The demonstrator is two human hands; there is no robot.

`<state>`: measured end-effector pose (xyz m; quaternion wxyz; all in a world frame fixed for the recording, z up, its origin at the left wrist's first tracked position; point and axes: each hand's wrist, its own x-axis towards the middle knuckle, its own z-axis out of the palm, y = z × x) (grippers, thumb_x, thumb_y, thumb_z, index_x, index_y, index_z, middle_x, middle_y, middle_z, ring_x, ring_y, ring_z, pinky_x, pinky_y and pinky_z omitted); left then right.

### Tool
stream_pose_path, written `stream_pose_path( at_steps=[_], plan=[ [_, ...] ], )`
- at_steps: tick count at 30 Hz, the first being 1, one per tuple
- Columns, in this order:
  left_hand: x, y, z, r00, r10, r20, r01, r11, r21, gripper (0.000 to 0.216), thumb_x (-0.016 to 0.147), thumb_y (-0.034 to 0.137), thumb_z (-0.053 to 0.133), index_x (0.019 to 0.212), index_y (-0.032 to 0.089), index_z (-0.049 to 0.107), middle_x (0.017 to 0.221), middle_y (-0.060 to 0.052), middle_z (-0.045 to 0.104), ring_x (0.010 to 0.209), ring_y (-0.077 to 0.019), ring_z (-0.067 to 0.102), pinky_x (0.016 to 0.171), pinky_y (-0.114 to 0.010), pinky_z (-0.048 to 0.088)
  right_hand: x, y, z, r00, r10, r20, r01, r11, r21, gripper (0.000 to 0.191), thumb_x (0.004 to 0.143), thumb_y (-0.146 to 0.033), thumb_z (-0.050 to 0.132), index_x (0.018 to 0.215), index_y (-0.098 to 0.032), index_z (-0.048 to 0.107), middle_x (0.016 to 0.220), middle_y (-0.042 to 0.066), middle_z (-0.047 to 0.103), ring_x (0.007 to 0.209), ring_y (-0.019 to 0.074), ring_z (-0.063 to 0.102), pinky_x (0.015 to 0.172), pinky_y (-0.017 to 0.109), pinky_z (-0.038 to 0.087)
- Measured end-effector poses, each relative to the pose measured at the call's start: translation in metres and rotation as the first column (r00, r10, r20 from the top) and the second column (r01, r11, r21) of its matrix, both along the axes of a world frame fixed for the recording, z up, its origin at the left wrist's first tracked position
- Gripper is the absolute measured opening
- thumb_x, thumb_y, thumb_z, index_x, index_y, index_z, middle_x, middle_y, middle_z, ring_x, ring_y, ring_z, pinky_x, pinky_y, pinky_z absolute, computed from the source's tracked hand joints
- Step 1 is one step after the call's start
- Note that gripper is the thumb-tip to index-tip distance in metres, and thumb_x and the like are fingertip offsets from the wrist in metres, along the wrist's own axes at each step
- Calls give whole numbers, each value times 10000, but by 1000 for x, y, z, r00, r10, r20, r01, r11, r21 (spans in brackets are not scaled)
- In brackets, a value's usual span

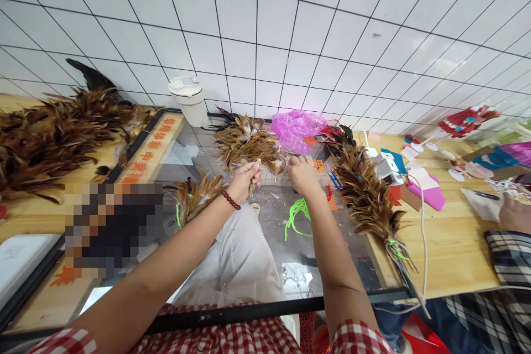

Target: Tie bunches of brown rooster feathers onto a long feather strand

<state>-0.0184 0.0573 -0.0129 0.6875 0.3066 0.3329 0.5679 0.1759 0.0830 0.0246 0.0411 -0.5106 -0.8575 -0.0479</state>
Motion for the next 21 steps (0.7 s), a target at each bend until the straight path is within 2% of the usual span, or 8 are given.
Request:
stream_pose_path(
  at_steps=[3,6,8,11,15,18,21],
  plan=[
    [0,0,0,1000,12,12,-11,1000,-11,359,678,435,757,719,127,577,528,67,429,413,-20,347,436,-185,349,-2,3,-1,962,-35,-272,27,999,-34,199,859,-201,477,925,-157,660,1021,118,649,900,216,544,780,323,378],
    [0,0,1,999,32,33,-31,999,-24,336,707,416,742,715,131,565,525,68,420,416,-21,345,438,-183,341,-9,4,-5,813,-126,-569,34,985,-170,196,858,-248,459,916,-158,623,814,51,653,722,169,549,687,282,410],
    [0,1,1,997,57,54,-55,998,-34,331,711,407,744,714,133,558,522,69,418,418,-20,341,441,-181,338,-17,3,-9,737,-175,-653,-25,958,-284,212,863,-295,461,856,-160,624,718,21,636,646,153,538,638,266,416],
    [-1,2,2,990,101,98,-97,994,-46,331,705,400,753,717,135,555,519,70,420,423,-19,345,446,-176,335,-27,-1,-8,766,-167,-621,-85,931,-356,202,843,-297,514,815,-167,667,731,28,668,660,158,569,655,273,433],
    [-2,3,2,977,150,151,-139,987,-80,323,720,391,745,714,137,544,523,72,425,421,-17,352,448,-174,342,-27,-7,3,841,-159,-518,90,984,-156,209,823,-230,559,969,-191,704,991,84,699,822,192,619,762,305,449],
    [-3,3,3,972,156,175,-140,985,-100,312,731,374,740,720,135,540,529,73,423,419,-13,348,448,-171,343,-25,-10,11,875,-163,-455,123,986,-115,190,837,-229,554,926,-195,719,970,84,700,852,196,624,764,291,440],
    [-4,3,4,973,145,182,-126,986,-111,304,741,369,734,725,133,542,524,75,412,411,-7,328,435,-161,319,-30,-14,11,912,-150,-381,86,980,-179,148,821,-277,591,845,-214,722,887,60,707,810,191,621,712,276,417]
  ],
)
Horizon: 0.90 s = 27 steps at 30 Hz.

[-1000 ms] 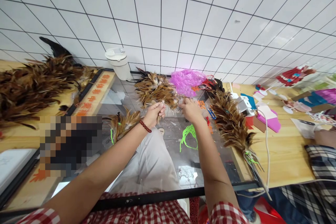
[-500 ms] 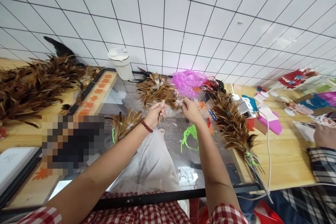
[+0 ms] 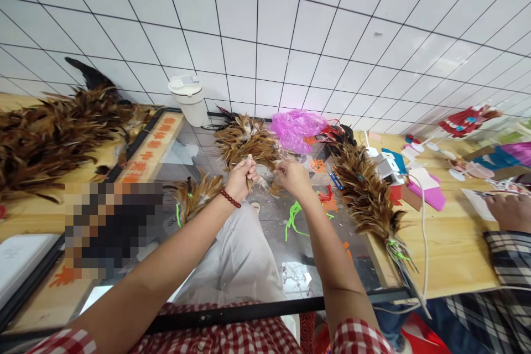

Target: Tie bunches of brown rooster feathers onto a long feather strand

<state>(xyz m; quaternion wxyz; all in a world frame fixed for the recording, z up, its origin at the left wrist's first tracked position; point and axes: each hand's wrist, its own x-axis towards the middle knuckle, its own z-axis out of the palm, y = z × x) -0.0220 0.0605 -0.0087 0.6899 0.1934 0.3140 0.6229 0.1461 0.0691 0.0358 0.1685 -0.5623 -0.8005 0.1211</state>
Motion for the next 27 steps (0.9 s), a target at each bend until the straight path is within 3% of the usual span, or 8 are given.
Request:
stream_pose_path(
  at_steps=[5,12,18,23,27],
  plan=[
    [-1,0,1,1000,-6,6,6,1000,-12,293,746,357,732,722,134,543,519,74,413,406,-4,320,427,-155,304,-6,-2,-5,995,90,48,-81,981,-174,131,747,-290,639,657,-201,673,665,12,644,614,142,531,580,250,331],
    [1,-1,0,999,4,-46,-3,1000,12,318,728,387,741,717,132,551,519,74,417,411,-6,323,434,-159,319,5,3,2,940,34,-339,-122,963,-240,276,796,-347,510,628,-167,635,514,-48,460,489,92,358,520,235,288],
    [5,-2,-3,989,28,-147,-19,998,66,303,709,381,749,733,123,593,581,37,519,463,-32,442,478,-189,391,4,3,0,904,45,-426,-173,948,-268,284,779,-417,574,691,-159,656,592,-26,565,526,102,446,550,237,342],
    [5,-1,-3,989,47,-139,-44,999,28,284,726,368,735,735,123,593,608,24,548,479,-38,471,508,-203,420,1,3,-3,979,-50,-197,32,995,-94,145,761,-296,637,824,-196,720,767,34,701,676,165,582,649,270,404],
    [4,0,-4,990,60,-130,-55,998,37,280,741,364,725,714,128,576,602,29,540,472,-36,464,509,-204,420,-13,2,-15,976,-13,-216,10,1000,-14,186,812,-320,596,887,-201,718,825,44,701,719,167,594,689,276,434]
  ],
)
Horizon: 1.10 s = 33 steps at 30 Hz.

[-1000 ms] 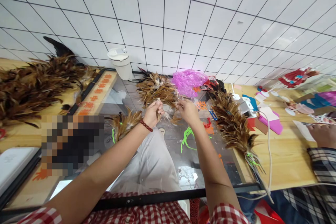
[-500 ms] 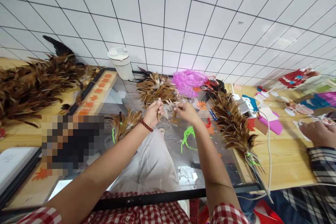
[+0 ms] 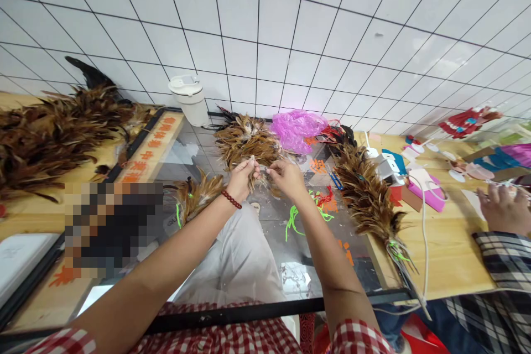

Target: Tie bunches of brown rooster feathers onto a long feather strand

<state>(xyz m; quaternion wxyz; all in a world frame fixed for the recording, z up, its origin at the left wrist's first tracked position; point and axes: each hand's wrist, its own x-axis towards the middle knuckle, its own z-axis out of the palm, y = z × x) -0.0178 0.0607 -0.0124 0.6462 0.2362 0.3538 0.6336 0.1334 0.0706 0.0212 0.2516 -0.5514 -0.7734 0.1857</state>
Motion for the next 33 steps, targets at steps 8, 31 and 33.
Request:
stream_pose_path(
  at_steps=[8,31,33],
  plan=[
    [0,1,-1,1000,-7,4,7,1000,-8,284,737,365,727,705,129,571,581,33,533,465,-35,460,510,-196,416,-2,2,-15,998,-41,53,35,995,94,156,813,-268,563,797,-199,702,824,56,678,798,185,594,743,291,426],
    [2,1,-4,999,-32,-13,32,998,49,291,666,379,776,670,131,624,610,10,593,569,-73,528,604,-219,438,-22,-11,-4,972,-55,-231,47,998,-41,233,810,-384,546,767,-184,657,646,6,645,563,124,522,560,231,374],
    [1,0,-3,998,-68,4,68,996,59,300,707,391,746,680,139,586,537,41,502,474,-53,435,503,-202,388,-16,-7,-2,973,-43,-229,39,999,-22,231,832,-364,527,848,-186,674,716,18,678,616,134,563,596,238,398]
  ],
)
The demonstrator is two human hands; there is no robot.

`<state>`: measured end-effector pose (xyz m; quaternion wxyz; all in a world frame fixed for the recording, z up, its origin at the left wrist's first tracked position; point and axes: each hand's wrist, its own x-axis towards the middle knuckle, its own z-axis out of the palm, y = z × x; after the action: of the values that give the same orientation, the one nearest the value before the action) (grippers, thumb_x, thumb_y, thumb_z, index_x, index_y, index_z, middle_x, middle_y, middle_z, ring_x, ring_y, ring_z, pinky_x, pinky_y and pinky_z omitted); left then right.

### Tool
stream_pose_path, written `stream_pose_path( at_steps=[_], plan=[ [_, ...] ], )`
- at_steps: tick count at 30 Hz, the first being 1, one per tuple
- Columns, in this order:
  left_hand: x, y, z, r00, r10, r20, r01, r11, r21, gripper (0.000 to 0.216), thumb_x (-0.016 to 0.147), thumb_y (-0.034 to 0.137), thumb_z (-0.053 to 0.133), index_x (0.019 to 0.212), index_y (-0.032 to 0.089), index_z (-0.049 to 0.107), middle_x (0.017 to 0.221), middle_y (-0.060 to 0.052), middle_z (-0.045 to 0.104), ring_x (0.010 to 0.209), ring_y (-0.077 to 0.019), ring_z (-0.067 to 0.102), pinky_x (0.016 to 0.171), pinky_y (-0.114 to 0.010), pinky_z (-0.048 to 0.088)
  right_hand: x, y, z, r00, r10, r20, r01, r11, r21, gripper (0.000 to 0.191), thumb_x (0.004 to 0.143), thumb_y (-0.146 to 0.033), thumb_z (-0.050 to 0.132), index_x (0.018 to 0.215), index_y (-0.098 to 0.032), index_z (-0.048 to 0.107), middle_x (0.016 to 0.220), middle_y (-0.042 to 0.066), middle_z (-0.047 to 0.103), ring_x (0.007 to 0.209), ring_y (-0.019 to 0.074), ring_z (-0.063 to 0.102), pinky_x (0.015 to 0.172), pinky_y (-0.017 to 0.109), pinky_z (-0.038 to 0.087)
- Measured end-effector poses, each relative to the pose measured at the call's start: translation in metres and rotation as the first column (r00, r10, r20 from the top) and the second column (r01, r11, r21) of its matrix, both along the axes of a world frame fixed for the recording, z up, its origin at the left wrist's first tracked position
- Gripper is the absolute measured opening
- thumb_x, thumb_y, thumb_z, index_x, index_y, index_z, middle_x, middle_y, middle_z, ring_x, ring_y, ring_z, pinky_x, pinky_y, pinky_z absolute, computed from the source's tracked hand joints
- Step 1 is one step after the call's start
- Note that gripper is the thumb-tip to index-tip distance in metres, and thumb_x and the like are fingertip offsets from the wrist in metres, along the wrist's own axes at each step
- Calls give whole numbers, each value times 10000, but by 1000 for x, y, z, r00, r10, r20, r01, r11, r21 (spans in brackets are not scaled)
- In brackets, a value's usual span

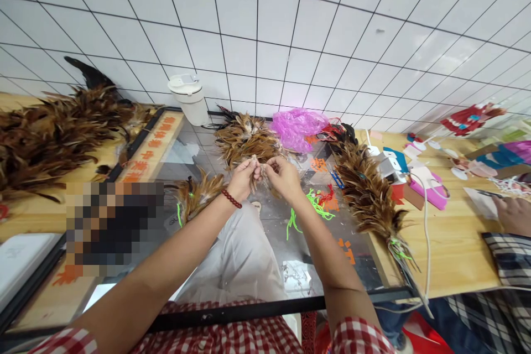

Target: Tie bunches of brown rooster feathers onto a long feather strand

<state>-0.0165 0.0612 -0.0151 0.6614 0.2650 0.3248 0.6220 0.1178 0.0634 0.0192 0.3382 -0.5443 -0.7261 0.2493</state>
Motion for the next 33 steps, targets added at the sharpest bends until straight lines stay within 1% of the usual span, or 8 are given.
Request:
stream_pose_path(
  at_steps=[3,6,12,15,18,23,27,33],
  plan=[
    [-1,-1,2,999,-9,32,9,1000,8,316,728,402,731,687,146,549,493,70,402,424,-38,343,442,-184,338,11,4,5,981,-19,191,18,1000,8,190,824,-296,541,868,-196,696,786,35,703,703,158,603,647,255,400],
    [-2,0,3,998,43,45,-42,999,-16,331,723,412,734,687,143,544,498,70,397,421,-32,327,429,-176,330,18,6,8,921,-24,388,38,999,-28,169,806,-287,568,838,-208,714,825,47,713,758,178,612,659,263,385],
    [-2,1,1,998,49,48,-48,999,-26,332,709,412,745,685,144,550,493,70,398,422,-29,327,427,-171,327,10,5,-6,901,59,430,-23,996,-88,165,775,-278,572,824,-194,705,851,54,698,742,164,588,633,255,362],
    [-2,1,0,997,56,53,-55,998,-19,327,710,409,744,682,145,551,498,68,407,424,-30,331,430,-174,327,10,7,-11,946,29,324,-17,999,-39,150,755,-219,537,770,-186,682,798,42,680,706,149,566,628,249,366],
    [-1,2,-2,997,74,31,-74,997,-13,318,723,409,731,682,148,555,518,60,432,437,-37,359,448,-188,351,12,10,-9,997,-33,64,36,998,-45,136,749,-264,529,727,-182,636,653,4,621,589,126,514,578,240,362],
    [3,4,-4,989,137,-51,-137,990,-5,287,709,376,743,658,135,595,578,28,524,507,-51,454,524,-205,402,1,7,-6,954,19,-301,-74,982,-173,180,694,-356,545,683,-179,578,617,-12,563,554,108,468,545,232,358],
    [4,4,-5,985,157,-70,-158,987,-9,261,653,358,784,702,133,662,630,13,598,562,-63,494,561,-208,401,-10,3,-10,918,20,-395,-120,966,-230,219,662,-392,583,649,-175,559,614,-12,553,557,100,458,562,233,365],
    [4,1,-4,990,74,-119,-72,997,17,285,635,377,795,723,129,688,687,-16,645,640,-90,540,640,-226,425,-11,4,-12,911,10,-412,-136,951,-276,303,698,-462,609,617,-192,498,545,-41,480,493,86,395,520,227,333]
  ],
)
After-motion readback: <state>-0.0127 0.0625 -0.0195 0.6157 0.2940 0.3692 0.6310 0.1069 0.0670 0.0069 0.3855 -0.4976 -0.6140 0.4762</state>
